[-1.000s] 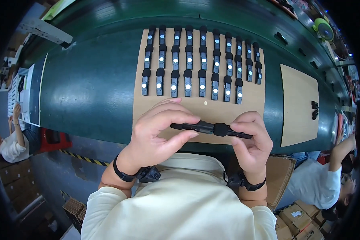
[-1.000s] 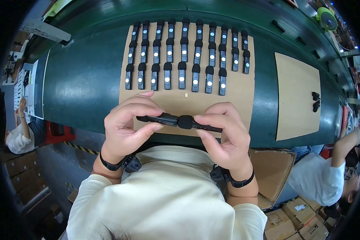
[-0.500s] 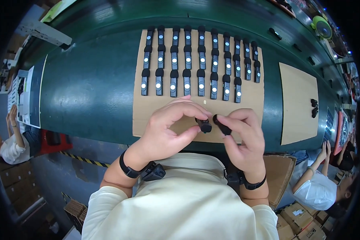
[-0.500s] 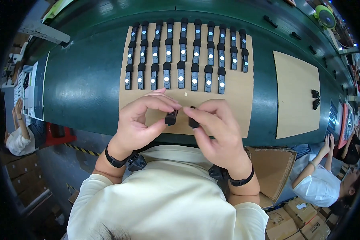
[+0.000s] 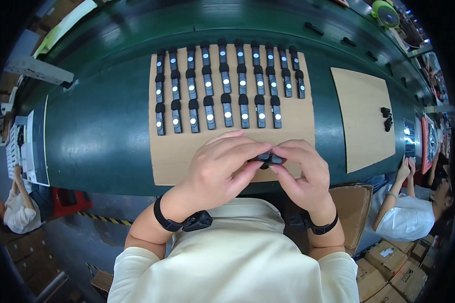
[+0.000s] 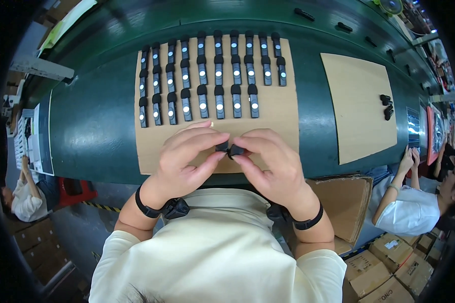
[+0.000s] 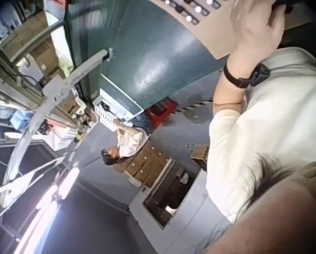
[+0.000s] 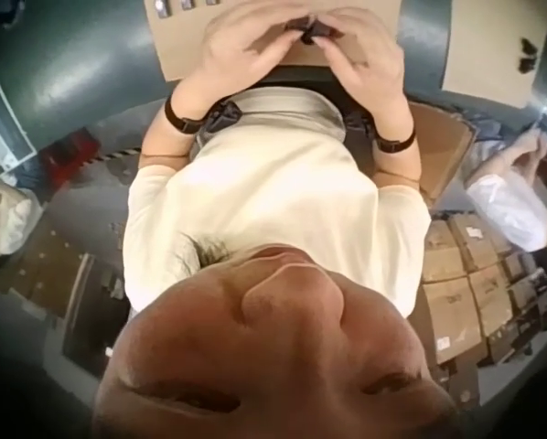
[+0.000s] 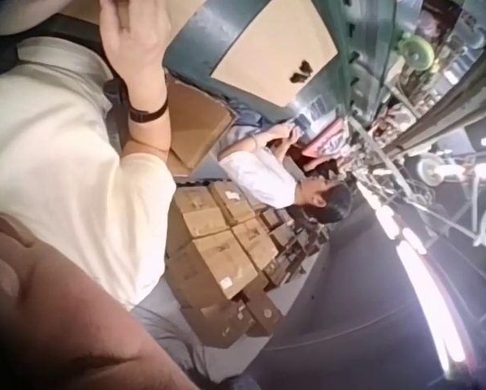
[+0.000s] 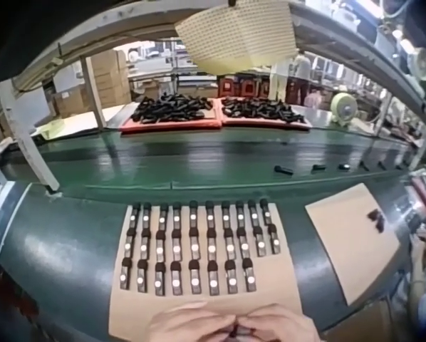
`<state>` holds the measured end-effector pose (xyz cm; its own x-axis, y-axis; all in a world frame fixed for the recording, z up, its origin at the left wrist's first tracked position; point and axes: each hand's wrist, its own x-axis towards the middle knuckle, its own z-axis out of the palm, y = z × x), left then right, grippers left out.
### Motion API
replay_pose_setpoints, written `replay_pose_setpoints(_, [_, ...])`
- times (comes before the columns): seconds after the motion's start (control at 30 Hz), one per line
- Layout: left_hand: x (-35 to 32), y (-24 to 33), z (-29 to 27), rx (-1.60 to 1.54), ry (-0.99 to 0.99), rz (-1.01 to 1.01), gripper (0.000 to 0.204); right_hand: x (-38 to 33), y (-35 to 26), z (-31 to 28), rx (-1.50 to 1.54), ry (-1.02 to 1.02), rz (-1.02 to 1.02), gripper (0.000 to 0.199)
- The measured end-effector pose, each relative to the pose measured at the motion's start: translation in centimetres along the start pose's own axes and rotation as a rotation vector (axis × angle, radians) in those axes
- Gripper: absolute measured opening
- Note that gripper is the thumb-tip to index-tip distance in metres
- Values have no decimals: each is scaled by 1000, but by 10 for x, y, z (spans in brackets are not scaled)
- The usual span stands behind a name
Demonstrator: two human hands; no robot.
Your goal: The person repeatedly picks up a microphone and a receiver, aligns them side-by-side to compare them, and then places the microphone onto a cardboard sheet in rows.
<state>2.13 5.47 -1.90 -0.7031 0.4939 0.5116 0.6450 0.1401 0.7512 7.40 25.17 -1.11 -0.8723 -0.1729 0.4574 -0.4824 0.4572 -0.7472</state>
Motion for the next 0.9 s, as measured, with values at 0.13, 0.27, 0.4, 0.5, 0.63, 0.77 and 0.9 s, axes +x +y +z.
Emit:
replay_pose_setpoints(0.13, [13, -2, 21, 111, -34, 13, 28, -8, 16, -31, -96, -7, 80, 33])
replay_pose_setpoints(0.27, [32, -1, 48, 220, -75, 45, 22, -7, 37, -58, -184, 9, 136, 33])
replay_pose_setpoints(0.4, [49, -2, 70, 348, -52, 184, 18, -9, 58, -67, -298, 6, 68, 29])
replay_pose_setpoints(0.5, [47, -7, 87, 646, -146, 247, 20, -13, 66, -69, -409, -79, -10, 26])
replay_pose_setpoints(0.63, [38, -8, 93, 717, -303, 223, 23, -15, 68, -69, -463, -235, -72, 24])
replay_pose_setpoints(0.77, [48, -8, 91, 744, -297, 187, 22, -9, 75, -68, -479, -262, -84, 24])
replay_pose_setpoints(0.9, [58, -12, 94, 772, -257, 162, 21, 3, 84, -66, -504, -205, -86, 23])
